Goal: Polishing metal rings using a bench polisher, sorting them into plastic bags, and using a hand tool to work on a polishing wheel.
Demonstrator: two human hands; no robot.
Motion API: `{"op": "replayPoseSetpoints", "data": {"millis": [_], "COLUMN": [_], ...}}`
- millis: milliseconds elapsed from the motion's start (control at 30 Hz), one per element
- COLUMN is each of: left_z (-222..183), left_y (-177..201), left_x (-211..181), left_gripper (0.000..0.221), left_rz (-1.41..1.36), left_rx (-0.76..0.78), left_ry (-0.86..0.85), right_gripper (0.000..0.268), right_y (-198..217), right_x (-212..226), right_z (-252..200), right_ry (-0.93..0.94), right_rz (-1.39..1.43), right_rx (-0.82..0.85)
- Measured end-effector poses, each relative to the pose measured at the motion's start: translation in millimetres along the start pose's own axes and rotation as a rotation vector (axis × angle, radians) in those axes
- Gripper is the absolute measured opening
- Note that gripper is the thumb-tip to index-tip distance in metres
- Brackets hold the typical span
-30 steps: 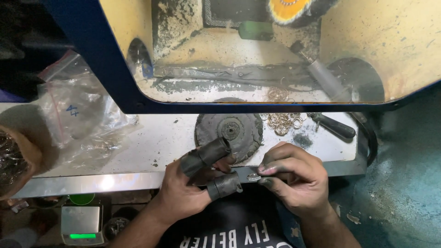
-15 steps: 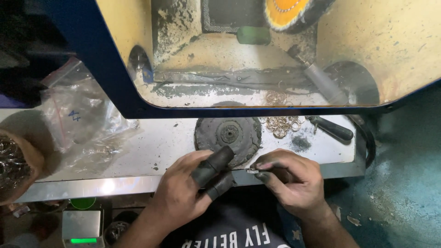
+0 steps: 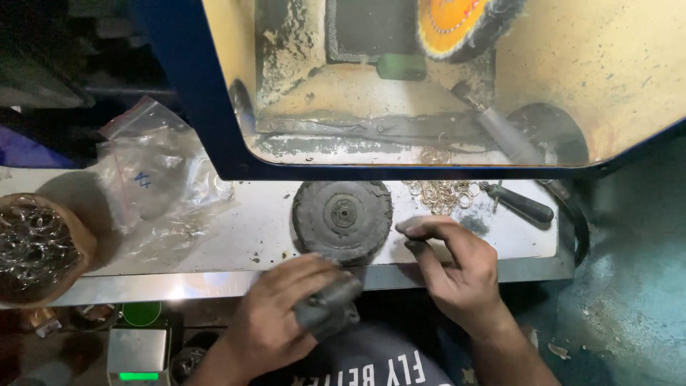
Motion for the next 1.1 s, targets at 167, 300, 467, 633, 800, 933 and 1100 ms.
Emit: {"op": "replayPoseSetpoints", "data": {"millis": [167, 300, 467, 633, 800, 933, 1100], "left_z": [-5, 3, 14, 3, 14, 16, 39], "left_y": [21, 8, 2, 3, 11, 5, -15], "left_x": [8, -3, -11, 5, 14, 15, 11], "left_gripper": [0.057, 0.058, 0.056, 0.051, 0.038, 0.055, 0.050], "left_rz": [0.192, 0.107, -0.159, -0.114, 0.157, 0.158, 0.285], "left_rx": [0.061, 0.144, 0.181, 0.042, 0.127, 0.048, -0.024], "left_ry": [0.211, 0.129, 0.199, 0.145, 0.077, 0.143, 0.195], "right_gripper": [0.013, 0.013, 0.010, 0.014, 0.009, 0.006, 0.006], "right_y": [-10, -9, -10, -14, -17, -20, -19], "right_x": [-20, -8, -11, -21, -24, -25, -28], "right_z": [-21, 10, 18, 16, 16, 16, 13], "right_ry": [-0.227, -0.045, 0.097, 0.140, 0.350, 0.400, 0.493], "right_rz": [0.109, 0.056, -0.007, -0.053, -0.300, -0.293, -0.353], "right_rx": [0.132, 0.070, 0.094, 0.194, 0.208, 0.153, 0.114]}}
Point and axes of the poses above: each hand's wrist, its own z-axis towards the middle knuckle, its own y-axis out of the back of the hand, x = y × z, the point moved 1 cm from there along z, towards the middle knuckle, and after that the axes turned 1 degree about y, right-handed, at the moved point
